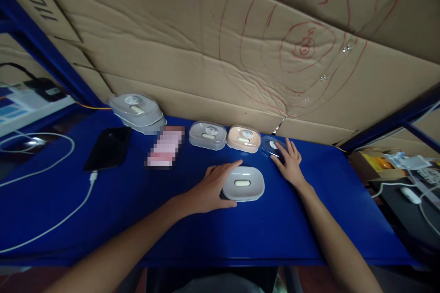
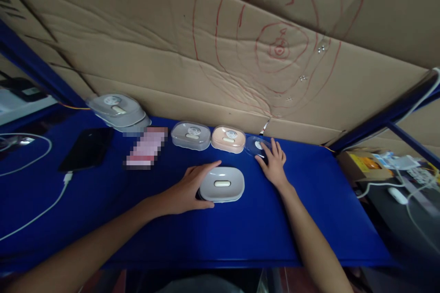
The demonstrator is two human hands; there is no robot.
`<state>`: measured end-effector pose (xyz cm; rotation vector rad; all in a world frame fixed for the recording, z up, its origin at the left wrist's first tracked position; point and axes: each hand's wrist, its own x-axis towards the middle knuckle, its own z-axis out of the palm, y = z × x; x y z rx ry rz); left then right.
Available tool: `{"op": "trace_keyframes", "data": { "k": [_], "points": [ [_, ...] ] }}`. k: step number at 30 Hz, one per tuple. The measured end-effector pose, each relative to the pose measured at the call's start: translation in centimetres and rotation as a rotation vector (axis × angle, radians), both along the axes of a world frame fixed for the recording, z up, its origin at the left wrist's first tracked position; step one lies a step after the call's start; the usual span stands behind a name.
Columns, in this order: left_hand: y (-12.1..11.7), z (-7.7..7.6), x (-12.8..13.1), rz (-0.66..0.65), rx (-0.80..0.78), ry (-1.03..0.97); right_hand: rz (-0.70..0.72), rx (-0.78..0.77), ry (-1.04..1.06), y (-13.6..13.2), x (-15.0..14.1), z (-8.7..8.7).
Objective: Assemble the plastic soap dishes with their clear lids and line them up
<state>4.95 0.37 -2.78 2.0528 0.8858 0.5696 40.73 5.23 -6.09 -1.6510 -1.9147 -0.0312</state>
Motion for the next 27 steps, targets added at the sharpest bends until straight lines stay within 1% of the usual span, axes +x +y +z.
{"op": "trace_keyframes", "data": {
  "k": [2,3,4,5,7,8,9,10,11,13,16,20,24,27],
  "points": [
    [0.2,-0.2,0.0,0.008,0.027,0.003,-0.001,0.041,-0.033,-1.0,-1.1,1.0],
    [0.3,-0.3,-0.1,0.020,0.040,0.006,0.036,0.065,-0.037,-1.7,-2.0,1.7],
    [0.4,-0.4,-0.1,0.032,0.049,0.011,0.109,0.071,-0.038,-2.5,-2.9,2.6],
    [0.5,-0.5,-0.1,0.043,0.055,0.013,0.215,0.056,-0.043,-3.3,-4.1,3.4],
    [0.7,-0.7,-0.3,0.048,0.060,0.008,0.485,-0.043,-0.083,-4.9,-6.5,4.6],
    [0.8,-0.8,-0.3,0.044,0.061,0.001,0.602,-0.088,-0.122,-5.5,-7.7,4.8],
    [0.9,-0.9,-0.4,0.041,0.064,-0.008,0.690,-0.118,-0.170,-6.1,-8.8,4.8],
    [0.9,-1.0,-0.5,0.040,0.069,-0.016,0.741,-0.126,-0.215,-6.4,-9.7,4.7],
    [1.0,-1.1,-0.5,0.039,0.074,-0.019,0.759,-0.120,-0.249,-6.6,-10.4,4.4],
    [1.1,-1.3,-0.6,0.040,0.082,-0.021,0.745,-0.110,-0.275,-6.6,-11.0,3.9],
    [1.1,-1.5,-0.5,0.039,0.093,-0.023,0.724,-0.111,-0.251,-6.0,-10.4,3.4],
    [1.0,-1.4,-0.3,0.049,0.142,0.039,0.733,-0.112,-0.231,-5.6,-9.6,3.3],
    [0.9,-1.0,-0.2,0.042,0.194,0.141,0.737,-0.127,-0.217,-5.7,-9.6,3.3],
    [0.9,-1.0,-0.2,0.033,0.211,0.163,0.728,-0.122,-0.215,-5.7,-9.6,3.3]
  ]
}}
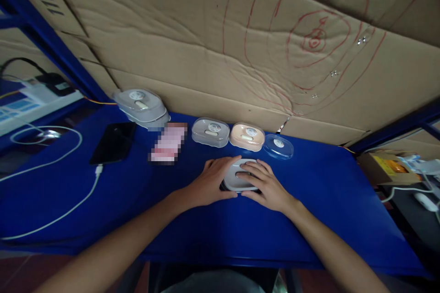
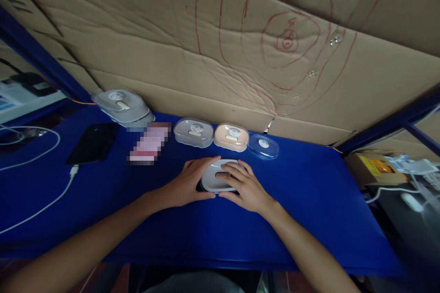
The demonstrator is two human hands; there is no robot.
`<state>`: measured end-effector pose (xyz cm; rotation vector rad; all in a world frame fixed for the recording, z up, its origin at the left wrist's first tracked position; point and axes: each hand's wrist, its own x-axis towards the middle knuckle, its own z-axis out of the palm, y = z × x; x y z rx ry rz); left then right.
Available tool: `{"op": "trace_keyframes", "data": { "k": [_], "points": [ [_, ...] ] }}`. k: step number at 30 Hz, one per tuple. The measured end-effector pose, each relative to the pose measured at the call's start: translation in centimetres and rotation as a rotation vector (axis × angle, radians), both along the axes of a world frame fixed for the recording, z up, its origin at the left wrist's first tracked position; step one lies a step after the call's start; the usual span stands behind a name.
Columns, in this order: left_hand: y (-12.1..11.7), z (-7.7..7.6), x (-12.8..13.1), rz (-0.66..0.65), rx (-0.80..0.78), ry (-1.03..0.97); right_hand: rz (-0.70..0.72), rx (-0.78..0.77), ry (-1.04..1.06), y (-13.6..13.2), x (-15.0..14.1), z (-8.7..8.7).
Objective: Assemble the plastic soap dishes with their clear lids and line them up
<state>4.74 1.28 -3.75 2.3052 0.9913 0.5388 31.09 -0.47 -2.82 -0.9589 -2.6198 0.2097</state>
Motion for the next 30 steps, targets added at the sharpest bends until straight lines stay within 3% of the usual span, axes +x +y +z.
{"op": "trace_keyframes", "data": {
  "k": [9,17,30],
  "points": [
    [-0.10,0.14,0.38,0.093,-0.014,-0.009,0.063,0.111,0.119,0.01,-0.12,-0.55],
    [-0.10,0.35,0.53,0.176,-0.116,-0.020,0.006,0.037,0.234,-0.01,-0.06,-0.28],
    [-0.08,0.37,0.40,0.121,-0.076,-0.025,0.013,0.006,0.226,0.12,0.11,0.07]
  ]
}}
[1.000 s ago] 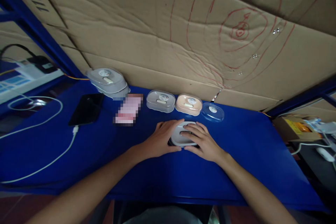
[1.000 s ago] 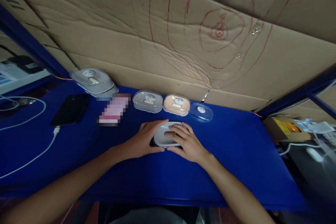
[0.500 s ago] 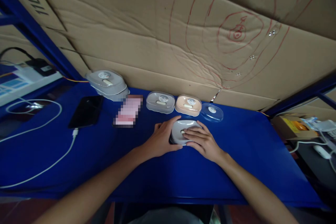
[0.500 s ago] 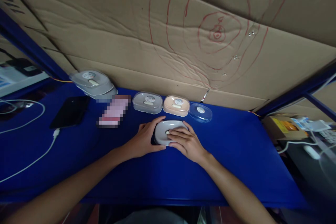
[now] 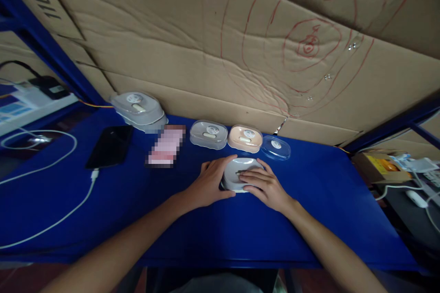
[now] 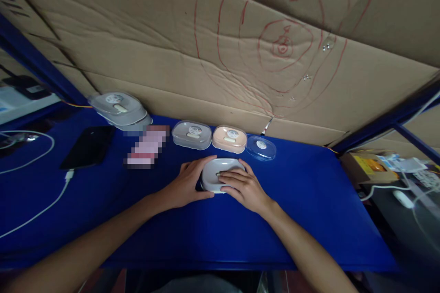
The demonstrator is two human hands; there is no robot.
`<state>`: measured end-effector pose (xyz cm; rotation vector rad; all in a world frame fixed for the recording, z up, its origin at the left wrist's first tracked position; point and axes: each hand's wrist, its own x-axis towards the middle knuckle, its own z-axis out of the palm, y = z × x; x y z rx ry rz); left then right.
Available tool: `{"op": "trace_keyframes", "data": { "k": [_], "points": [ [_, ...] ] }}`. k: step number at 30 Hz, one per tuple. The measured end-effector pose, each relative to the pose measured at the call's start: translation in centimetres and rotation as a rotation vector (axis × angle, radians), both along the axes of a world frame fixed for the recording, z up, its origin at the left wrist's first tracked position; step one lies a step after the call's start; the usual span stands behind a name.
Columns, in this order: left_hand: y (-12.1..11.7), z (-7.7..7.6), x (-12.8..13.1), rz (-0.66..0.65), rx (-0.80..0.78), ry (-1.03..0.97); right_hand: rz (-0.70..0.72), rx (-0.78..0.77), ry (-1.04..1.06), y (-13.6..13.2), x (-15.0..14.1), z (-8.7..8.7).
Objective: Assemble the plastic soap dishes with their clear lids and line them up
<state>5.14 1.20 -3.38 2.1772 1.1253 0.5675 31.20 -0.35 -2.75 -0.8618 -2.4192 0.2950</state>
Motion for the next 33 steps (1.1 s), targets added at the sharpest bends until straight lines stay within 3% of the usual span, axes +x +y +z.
{"op": "trace_keyframes", "data": {
  "k": [9,16,21,33],
  "points": [
    [0.5,-0.6,-0.2,0.018,-0.013,-0.077,-0.169,-0.037,0.265,1.0,2.1,0.6],
    [0.2,0.0,-0.1,0.038,0.086,-0.061,-0.254,0.034,0.143,0.7,1.8,0.1],
    [0.0,0.1,-0.1,-0.047,0.126,0.023,-0.331,0.048,0.106,0.9,1.9,-0.2],
    [-0.2,0.1,0.0,-0.087,0.166,0.053,-0.300,0.042,0.055,0.9,1.6,-0.5]
  ]
}}
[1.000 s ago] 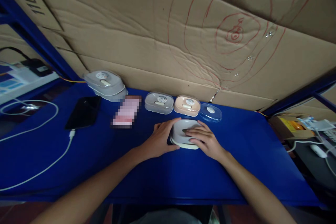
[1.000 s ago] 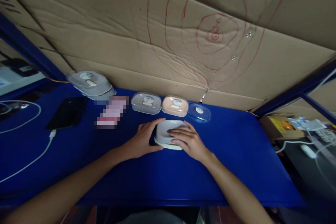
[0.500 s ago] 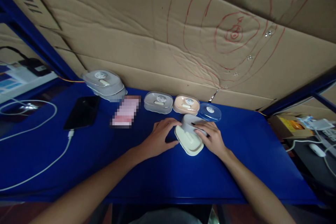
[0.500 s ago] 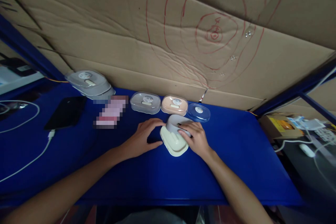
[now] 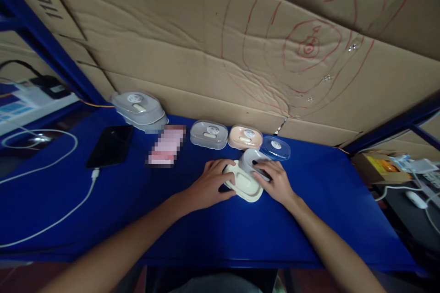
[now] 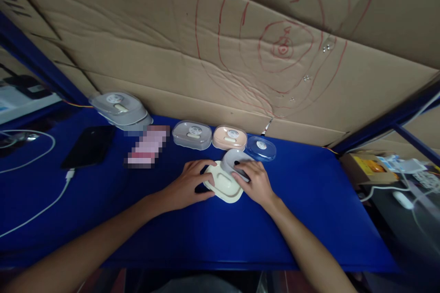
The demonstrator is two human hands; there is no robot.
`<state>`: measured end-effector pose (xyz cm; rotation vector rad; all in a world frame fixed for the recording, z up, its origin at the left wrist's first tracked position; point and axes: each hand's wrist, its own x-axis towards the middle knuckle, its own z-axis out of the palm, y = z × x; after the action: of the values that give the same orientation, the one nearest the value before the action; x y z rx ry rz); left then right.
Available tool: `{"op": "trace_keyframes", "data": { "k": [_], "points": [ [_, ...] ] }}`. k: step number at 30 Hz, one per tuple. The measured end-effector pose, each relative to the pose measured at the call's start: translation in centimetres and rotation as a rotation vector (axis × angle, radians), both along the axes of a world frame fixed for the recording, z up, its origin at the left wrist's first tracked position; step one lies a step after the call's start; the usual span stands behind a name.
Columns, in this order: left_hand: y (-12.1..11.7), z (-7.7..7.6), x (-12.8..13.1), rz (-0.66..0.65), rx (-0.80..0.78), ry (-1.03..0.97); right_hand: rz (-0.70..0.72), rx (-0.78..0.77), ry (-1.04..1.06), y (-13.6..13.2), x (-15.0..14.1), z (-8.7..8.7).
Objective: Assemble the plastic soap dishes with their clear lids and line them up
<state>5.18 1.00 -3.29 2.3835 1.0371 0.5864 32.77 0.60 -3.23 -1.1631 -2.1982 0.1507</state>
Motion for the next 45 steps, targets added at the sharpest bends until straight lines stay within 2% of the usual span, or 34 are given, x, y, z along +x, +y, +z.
{"op": "trace_keyframes", "data": {
  "k": [20,27,31,34,37,42,45],
  "points": [
    [0.1,0.1,-0.1,0.005,0.003,-0.017,0.044,-0.004,-0.015,0.1,0.3,-0.1],
    [0.6,0.6,-0.7,0.016,0.016,0.015,0.080,-0.037,-0.056,0.2,0.5,0.4],
    [0.8,0.6,-1.2,0.073,-0.022,0.053,0.089,-0.037,-0.062,0.3,0.7,0.7],
    [0.7,0.3,-1.3,0.069,-0.047,0.067,0.084,-0.027,-0.058,0.3,0.7,0.7],
    [0.7,-0.2,-1.2,0.032,-0.063,0.004,0.100,-0.027,-0.068,0.0,0.6,0.8],
    [1.1,-1.0,-1.0,0.014,-0.144,-0.289,0.136,-0.065,-0.087,-0.5,0.2,1.2],
    [1.3,-1.3,-0.9,0.017,-0.169,-0.358,0.157,-0.087,-0.096,-0.7,0.1,1.2]
  ]
}}
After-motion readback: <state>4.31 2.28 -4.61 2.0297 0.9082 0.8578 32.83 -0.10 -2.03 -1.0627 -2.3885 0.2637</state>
